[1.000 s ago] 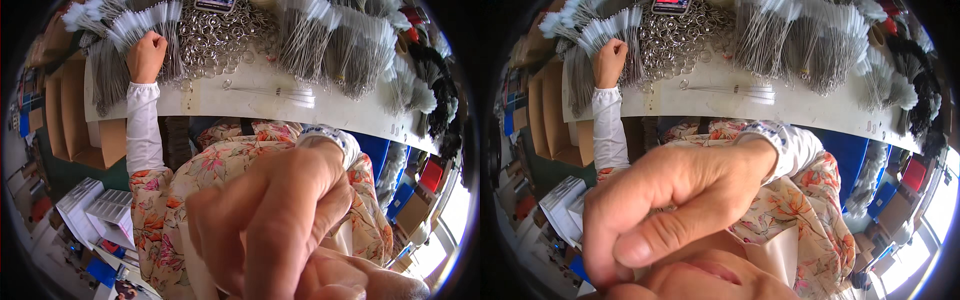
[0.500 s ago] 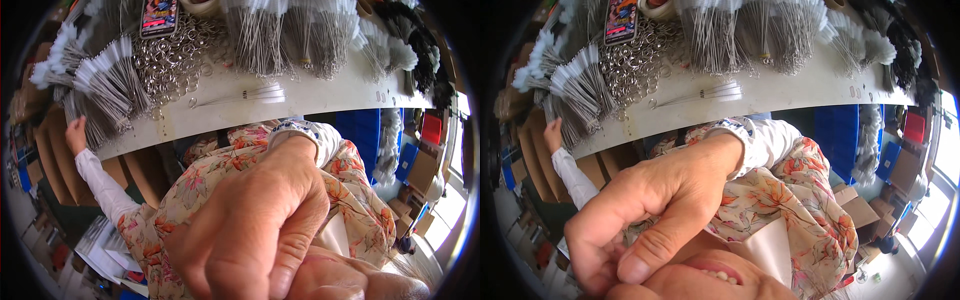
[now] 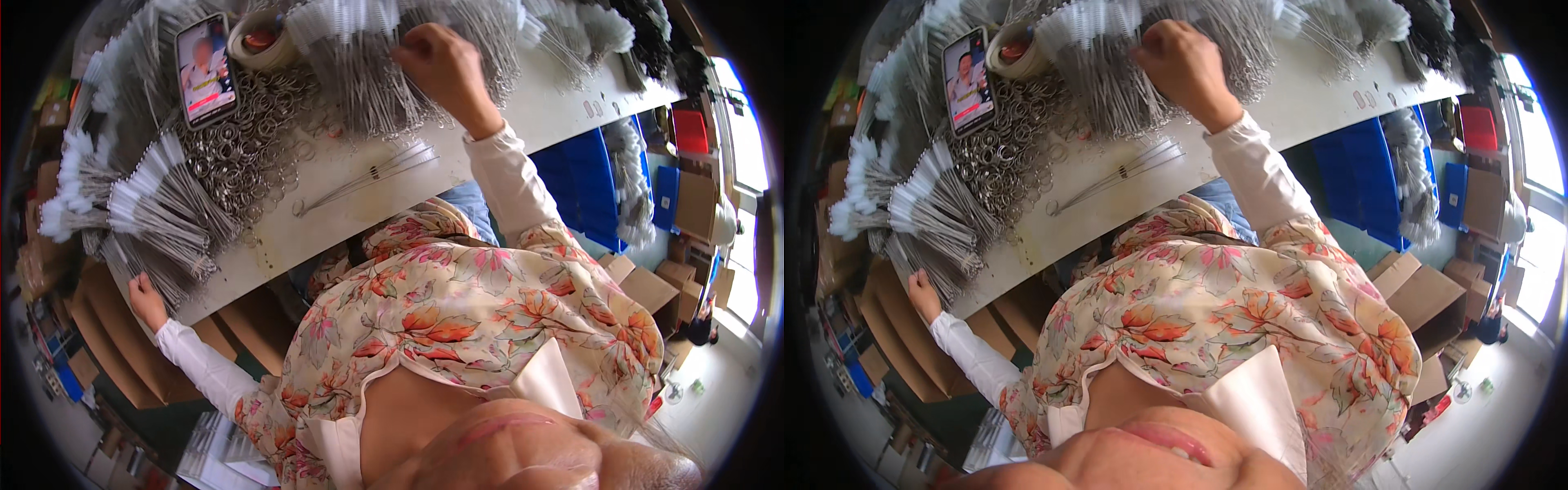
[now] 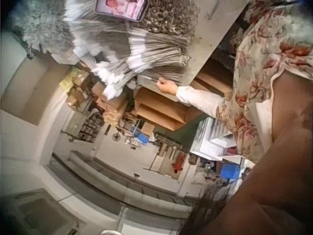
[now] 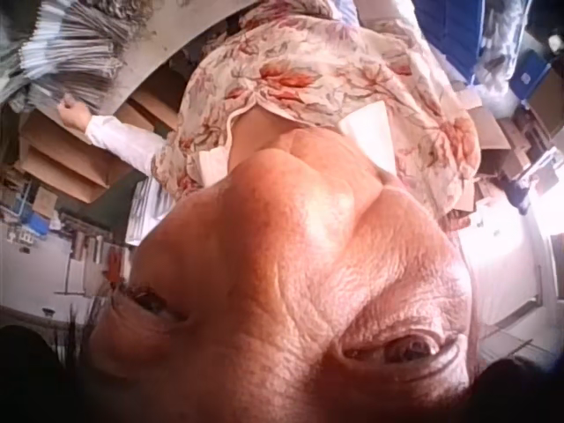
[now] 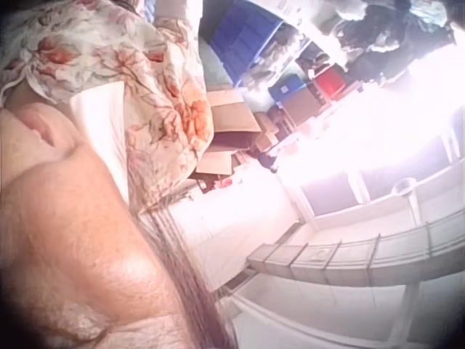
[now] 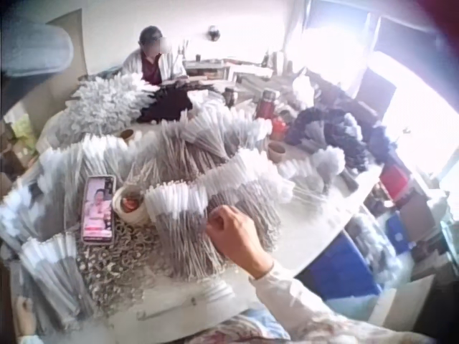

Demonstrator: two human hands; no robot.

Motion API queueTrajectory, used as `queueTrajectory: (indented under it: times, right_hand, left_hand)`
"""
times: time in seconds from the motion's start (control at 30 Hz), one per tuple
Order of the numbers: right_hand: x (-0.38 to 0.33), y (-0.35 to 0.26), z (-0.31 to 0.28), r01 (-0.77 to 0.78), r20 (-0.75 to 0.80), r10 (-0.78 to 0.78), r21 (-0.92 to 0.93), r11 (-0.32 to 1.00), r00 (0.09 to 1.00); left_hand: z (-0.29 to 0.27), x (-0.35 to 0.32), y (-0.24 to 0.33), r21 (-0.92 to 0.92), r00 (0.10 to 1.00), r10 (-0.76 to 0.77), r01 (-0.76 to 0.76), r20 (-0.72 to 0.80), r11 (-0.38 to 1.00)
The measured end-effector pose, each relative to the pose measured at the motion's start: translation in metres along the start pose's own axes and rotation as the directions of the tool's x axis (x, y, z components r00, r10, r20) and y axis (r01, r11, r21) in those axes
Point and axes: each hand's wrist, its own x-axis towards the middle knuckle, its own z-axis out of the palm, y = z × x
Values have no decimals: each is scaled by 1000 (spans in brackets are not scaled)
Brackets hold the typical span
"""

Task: The person assembles wire brush sets by picking up wire brushes and metal rings, threading the looped wire ends of the brushes onto the rings by hand, and setting the assembled sets aside.

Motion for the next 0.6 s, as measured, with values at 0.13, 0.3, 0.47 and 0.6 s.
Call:
queueTrajectory:
  times: [0.13, 0.3, 0.47, 0.6]
  right_hand:
    - [2, 2, 8, -57, 77, 54, 40, 998, 996]
    - [7, -6, 2, -101, 55, 91, 220, 970, 994]
    - [34, 39, -65, -36, -64, 194, 880, 473, 979]
    - [64, 185, -141, -195, -506, 191, 46, 980, 841]
  left_hand:
    - [-2, 8, -5, 15, 999, 46, -47, 14, 999]
    - [-13, 7, -4, -178, 991, -129, 135, 41, 975]
    - [-27, 0, 55, -560, 891, -453, 368, -16, 742]
    - [-52, -2, 77, -717, 827, -462, 108, -320, 689]
